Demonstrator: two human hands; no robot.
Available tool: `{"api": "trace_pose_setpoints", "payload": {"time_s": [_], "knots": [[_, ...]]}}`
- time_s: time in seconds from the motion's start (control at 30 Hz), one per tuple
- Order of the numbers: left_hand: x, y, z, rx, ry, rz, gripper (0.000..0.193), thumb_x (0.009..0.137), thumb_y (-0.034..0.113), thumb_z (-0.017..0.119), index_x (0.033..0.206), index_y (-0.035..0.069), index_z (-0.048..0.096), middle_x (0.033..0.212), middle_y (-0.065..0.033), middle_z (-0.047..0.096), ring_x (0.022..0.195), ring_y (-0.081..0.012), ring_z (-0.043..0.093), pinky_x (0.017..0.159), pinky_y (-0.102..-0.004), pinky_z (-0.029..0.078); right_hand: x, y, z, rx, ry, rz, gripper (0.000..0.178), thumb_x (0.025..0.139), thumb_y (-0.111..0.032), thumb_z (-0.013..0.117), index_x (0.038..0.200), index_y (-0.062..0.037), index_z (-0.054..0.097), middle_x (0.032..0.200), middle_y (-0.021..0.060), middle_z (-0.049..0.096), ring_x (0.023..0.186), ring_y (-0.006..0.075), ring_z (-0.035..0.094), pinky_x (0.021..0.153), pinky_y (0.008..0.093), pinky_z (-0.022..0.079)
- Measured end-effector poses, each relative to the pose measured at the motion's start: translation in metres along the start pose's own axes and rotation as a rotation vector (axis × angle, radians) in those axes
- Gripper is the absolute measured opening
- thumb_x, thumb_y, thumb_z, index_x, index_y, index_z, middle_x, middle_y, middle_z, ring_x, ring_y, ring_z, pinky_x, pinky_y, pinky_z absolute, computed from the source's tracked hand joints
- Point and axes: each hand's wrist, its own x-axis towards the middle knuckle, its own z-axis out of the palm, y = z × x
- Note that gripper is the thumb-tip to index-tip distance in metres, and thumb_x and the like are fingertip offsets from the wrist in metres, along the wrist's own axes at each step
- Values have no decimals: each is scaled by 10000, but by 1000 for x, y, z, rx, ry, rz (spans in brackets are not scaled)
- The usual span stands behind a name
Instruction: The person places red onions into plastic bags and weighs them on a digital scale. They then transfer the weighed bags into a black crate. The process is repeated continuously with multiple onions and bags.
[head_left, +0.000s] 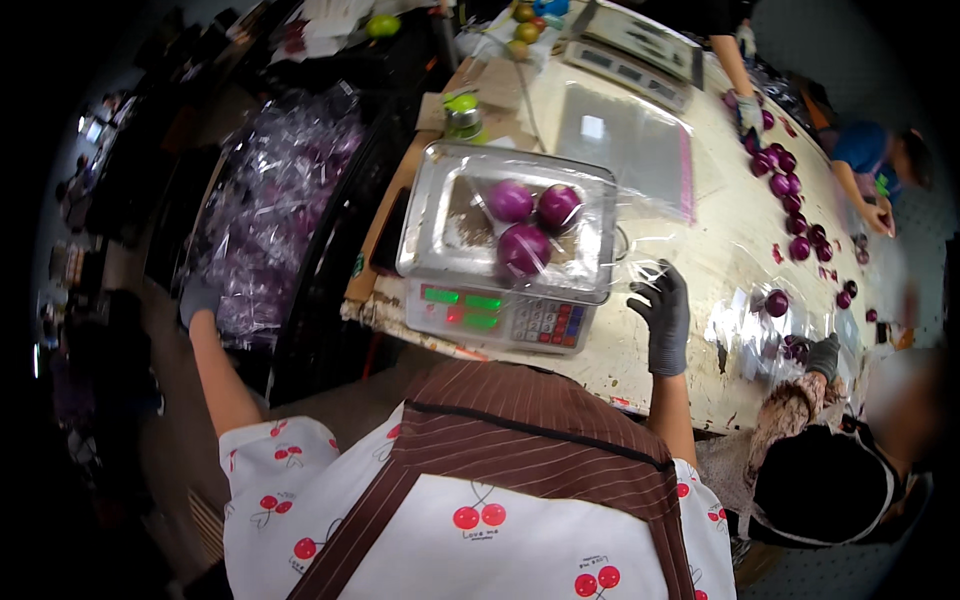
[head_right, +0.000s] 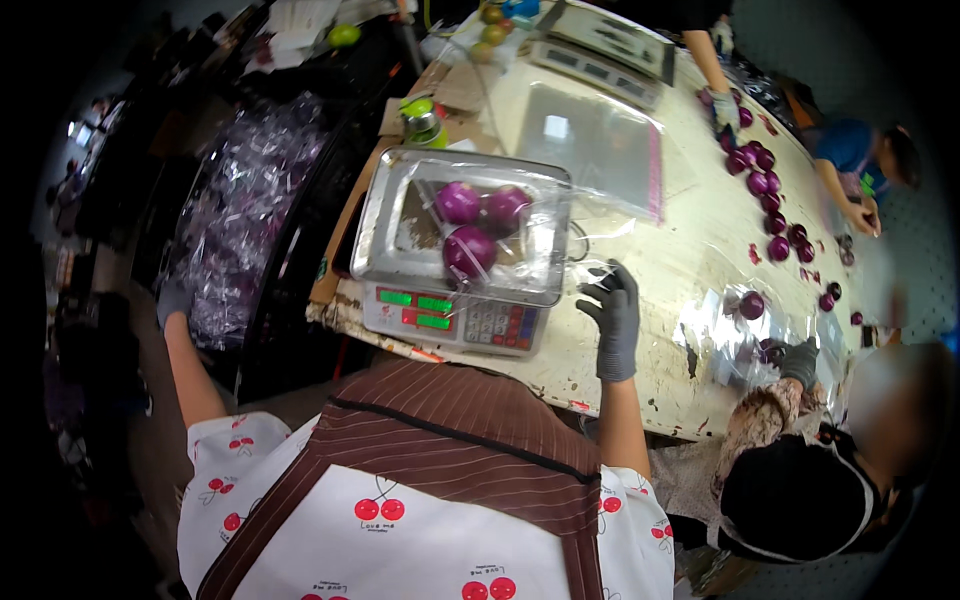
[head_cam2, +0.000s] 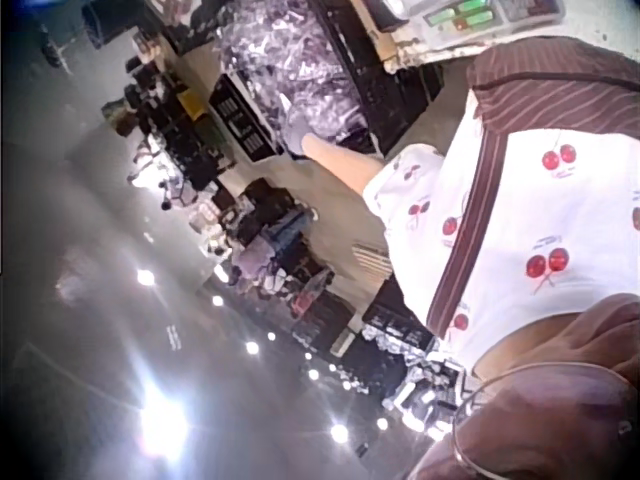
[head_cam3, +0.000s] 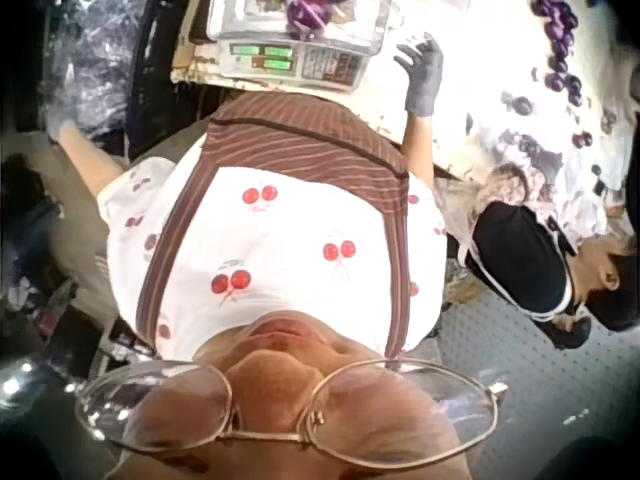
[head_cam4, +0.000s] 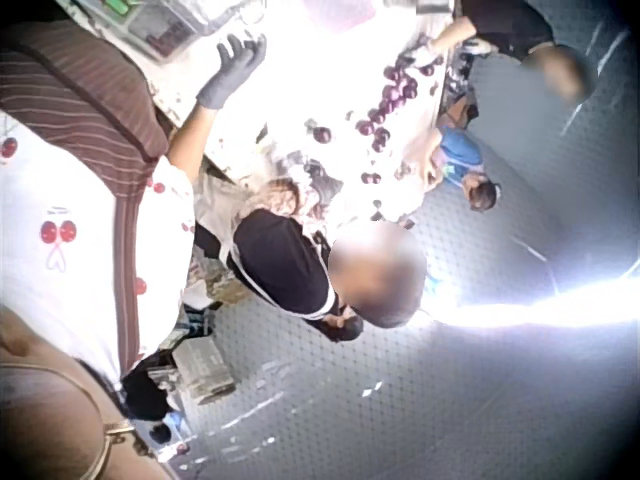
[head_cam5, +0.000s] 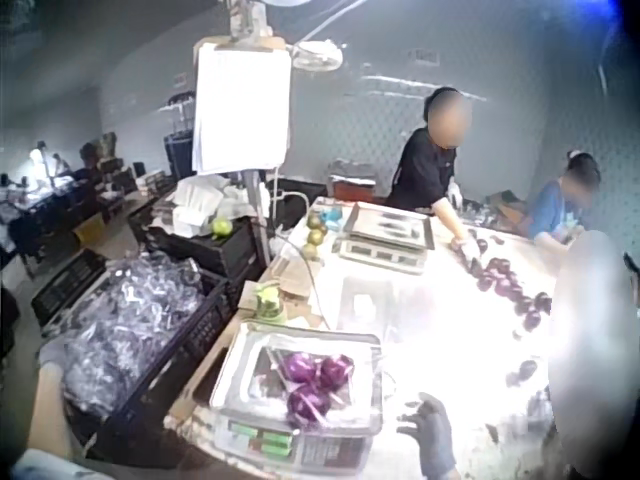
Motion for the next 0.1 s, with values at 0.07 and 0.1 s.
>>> {"api": "trace_pose_setpoints", "payload": {"time_s": [0.07,0.1], "knots": [[-22,22,-32,-54,113,80,540,763,383,601,1224,113,524,1198,-185,545,1115,-336,515,936,-404,408,-1,0,3,79,-38,83,639,890,-467,492,1365,-84,302,1223,140,476,995,238,571,754,327,524],[-28,27,-42,13,117,70,544,781,412,581,1231,111,524,1248,-202,502,1146,-316,497,958,-385,394,0,-3,10,87,-41,184,690,878,-487,503,1401,-126,233,1252,155,462,1043,252,548,767,341,523]]}}
